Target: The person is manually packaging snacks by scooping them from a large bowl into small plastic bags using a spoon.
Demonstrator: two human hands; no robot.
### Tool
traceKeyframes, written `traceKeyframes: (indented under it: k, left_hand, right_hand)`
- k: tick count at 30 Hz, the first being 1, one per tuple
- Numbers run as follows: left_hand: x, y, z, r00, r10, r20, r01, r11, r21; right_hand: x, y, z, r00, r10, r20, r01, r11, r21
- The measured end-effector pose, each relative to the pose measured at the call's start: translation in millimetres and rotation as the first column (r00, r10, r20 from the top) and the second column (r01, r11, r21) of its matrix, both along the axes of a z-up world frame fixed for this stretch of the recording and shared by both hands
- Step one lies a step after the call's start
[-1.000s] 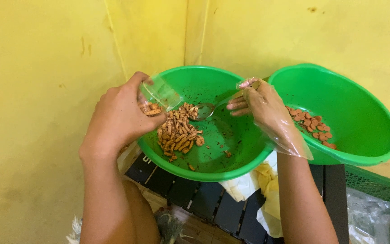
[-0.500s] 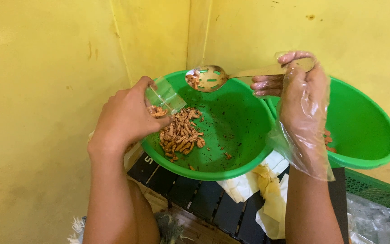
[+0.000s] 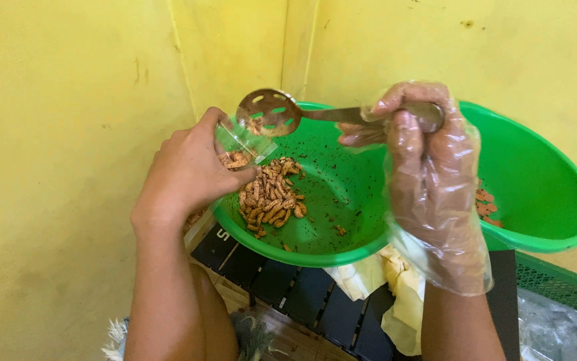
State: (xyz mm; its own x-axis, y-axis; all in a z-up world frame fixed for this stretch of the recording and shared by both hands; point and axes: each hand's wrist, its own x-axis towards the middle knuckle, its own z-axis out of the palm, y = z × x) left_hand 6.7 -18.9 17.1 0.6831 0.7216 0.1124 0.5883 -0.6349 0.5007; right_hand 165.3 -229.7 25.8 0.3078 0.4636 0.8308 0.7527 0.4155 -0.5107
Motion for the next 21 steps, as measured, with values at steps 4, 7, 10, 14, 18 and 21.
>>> traceKeyframes:
  k: [4,7,10,14,18,21]
  left_hand:
    - [1,2,-4,1.000,-0.002,0.017,0.002,1.000,0.012]
    - [1,3,-5,1.000,-0.006,0.007,0.006,1.000,0.018]
    - [1,2,-4,1.000,-0.008,0.016,0.007,1.000,0.024]
    - [2,1,-2,0.999,-0.037,-0.015,0.037,0.998,0.041]
    - [3,4,-6,0.988,-0.151,-0.036,0.154,0.982,0.111]
    - [5,-1,-2,0.975,-0.161,-0.153,0.184,0.971,0.151]
  right_hand:
    - [7,-12,6,1.000,0.009,0.010,-0.008,0.995,-0.103]
    - [12,-15,4,0.999,0.044,-0.029,-0.046,0.997,-0.062]
    - [13,-15,5,0.999,0.002,-0.046,-0.006,0.996,-0.086]
    - [13,-13,5,0.998,-0.022,-0.061,0.016,0.995,-0.101]
    - [2,-12,15,0.997,-0.082,0.009,0.083,0.977,-0.194]
    - [4,-2,9,0.998,-0.036,-0.052,0.021,0.965,-0.260]
